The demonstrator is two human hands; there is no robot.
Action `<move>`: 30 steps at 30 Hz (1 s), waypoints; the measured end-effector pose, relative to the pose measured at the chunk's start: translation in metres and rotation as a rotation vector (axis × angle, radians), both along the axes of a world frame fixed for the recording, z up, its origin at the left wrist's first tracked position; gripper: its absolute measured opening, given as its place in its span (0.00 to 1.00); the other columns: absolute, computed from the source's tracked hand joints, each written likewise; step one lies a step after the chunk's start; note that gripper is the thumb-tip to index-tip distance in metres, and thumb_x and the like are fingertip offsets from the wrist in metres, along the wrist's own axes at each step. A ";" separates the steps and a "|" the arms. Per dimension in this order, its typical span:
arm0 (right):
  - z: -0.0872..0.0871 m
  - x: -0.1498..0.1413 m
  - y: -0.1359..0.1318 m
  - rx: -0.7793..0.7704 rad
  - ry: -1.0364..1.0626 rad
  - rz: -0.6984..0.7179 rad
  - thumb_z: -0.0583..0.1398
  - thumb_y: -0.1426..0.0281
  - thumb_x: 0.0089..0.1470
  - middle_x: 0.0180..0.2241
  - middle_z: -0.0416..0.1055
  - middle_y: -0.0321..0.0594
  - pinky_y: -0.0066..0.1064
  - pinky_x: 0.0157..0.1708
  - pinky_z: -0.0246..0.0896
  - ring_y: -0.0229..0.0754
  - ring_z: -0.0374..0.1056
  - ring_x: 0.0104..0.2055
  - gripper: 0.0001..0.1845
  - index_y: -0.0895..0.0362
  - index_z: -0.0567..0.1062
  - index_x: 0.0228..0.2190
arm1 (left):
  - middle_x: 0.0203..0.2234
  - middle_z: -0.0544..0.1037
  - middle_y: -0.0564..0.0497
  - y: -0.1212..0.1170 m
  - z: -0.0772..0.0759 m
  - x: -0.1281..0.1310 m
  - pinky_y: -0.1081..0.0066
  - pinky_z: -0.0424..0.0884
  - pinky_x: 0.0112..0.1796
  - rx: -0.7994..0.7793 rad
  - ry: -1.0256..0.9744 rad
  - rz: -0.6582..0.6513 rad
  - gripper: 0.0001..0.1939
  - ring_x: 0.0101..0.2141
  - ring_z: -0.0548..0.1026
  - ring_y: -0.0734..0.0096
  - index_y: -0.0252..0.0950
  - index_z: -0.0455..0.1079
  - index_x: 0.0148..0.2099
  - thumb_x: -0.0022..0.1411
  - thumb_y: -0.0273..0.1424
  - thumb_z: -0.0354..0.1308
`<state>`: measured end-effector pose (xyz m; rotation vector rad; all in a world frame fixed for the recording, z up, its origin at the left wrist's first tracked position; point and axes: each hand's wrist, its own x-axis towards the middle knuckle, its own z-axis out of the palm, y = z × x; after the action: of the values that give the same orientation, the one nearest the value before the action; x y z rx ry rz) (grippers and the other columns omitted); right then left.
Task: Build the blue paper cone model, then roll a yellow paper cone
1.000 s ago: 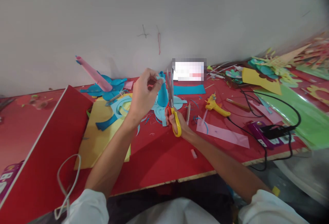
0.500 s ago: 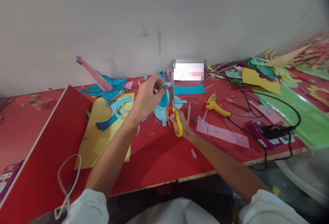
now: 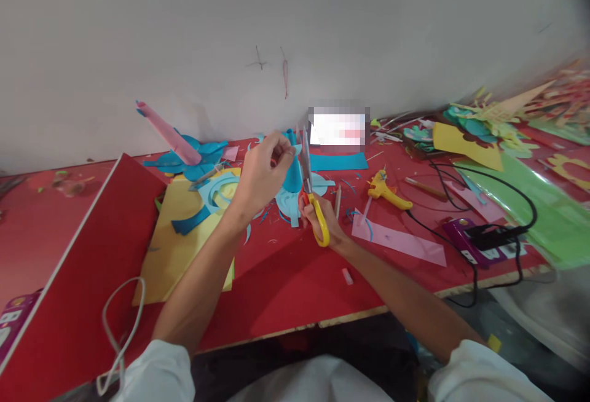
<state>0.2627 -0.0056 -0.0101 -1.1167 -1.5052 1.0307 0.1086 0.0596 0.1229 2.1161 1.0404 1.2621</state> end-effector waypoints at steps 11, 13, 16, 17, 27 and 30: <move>0.008 -0.002 -0.004 0.036 0.008 -0.037 0.50 0.29 0.56 0.22 0.62 0.33 0.32 0.28 0.52 0.38 0.57 0.26 0.39 0.53 0.67 0.29 | 0.24 0.69 0.56 0.002 -0.001 -0.001 0.72 0.63 0.31 0.005 0.015 0.005 0.08 0.26 0.66 0.76 0.38 0.65 0.33 0.66 0.25 0.57; 0.006 -0.002 -0.003 0.034 0.031 -0.042 0.51 0.30 0.55 0.22 0.61 0.33 0.32 0.28 0.52 0.38 0.57 0.26 0.38 0.53 0.67 0.29 | 0.24 0.70 0.56 0.001 -0.001 0.000 0.72 0.63 0.30 0.002 0.014 0.000 0.07 0.26 0.66 0.77 0.38 0.65 0.34 0.66 0.25 0.57; 0.004 -0.002 -0.002 0.028 0.052 -0.045 0.52 0.29 0.55 0.22 0.61 0.32 0.32 0.27 0.52 0.38 0.57 0.26 0.38 0.53 0.66 0.29 | 0.24 0.71 0.56 0.000 0.001 0.000 0.72 0.63 0.31 0.001 0.006 0.002 0.07 0.26 0.66 0.77 0.37 0.65 0.34 0.66 0.25 0.57; 0.004 -0.002 -0.002 0.027 0.048 -0.046 0.52 0.29 0.55 0.22 0.61 0.32 0.32 0.27 0.52 0.38 0.57 0.26 0.38 0.53 0.66 0.29 | 0.25 0.71 0.56 -0.001 0.001 0.001 0.72 0.64 0.31 0.000 0.002 0.006 0.07 0.26 0.67 0.77 0.37 0.65 0.34 0.66 0.25 0.56; 0.013 -0.003 -0.006 -0.004 0.017 -0.042 0.52 0.29 0.54 0.22 0.62 0.33 0.30 0.27 0.53 0.37 0.59 0.26 0.39 0.54 0.66 0.28 | 0.27 0.73 0.55 0.000 0.002 -0.001 0.74 0.64 0.30 -0.010 -0.048 0.049 0.06 0.27 0.69 0.78 0.38 0.65 0.36 0.67 0.23 0.55; 0.015 -0.002 -0.007 -0.006 0.000 -0.039 0.52 0.29 0.54 0.21 0.62 0.33 0.30 0.27 0.53 0.36 0.59 0.25 0.39 0.54 0.66 0.28 | 0.28 0.73 0.55 0.001 0.002 -0.002 0.75 0.64 0.30 0.019 -0.054 0.062 0.06 0.28 0.69 0.79 0.37 0.66 0.36 0.67 0.22 0.55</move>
<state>0.2607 -0.0126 0.0050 -1.1463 -1.4758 1.0096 0.1068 0.0603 0.1248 2.0669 1.0826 1.3561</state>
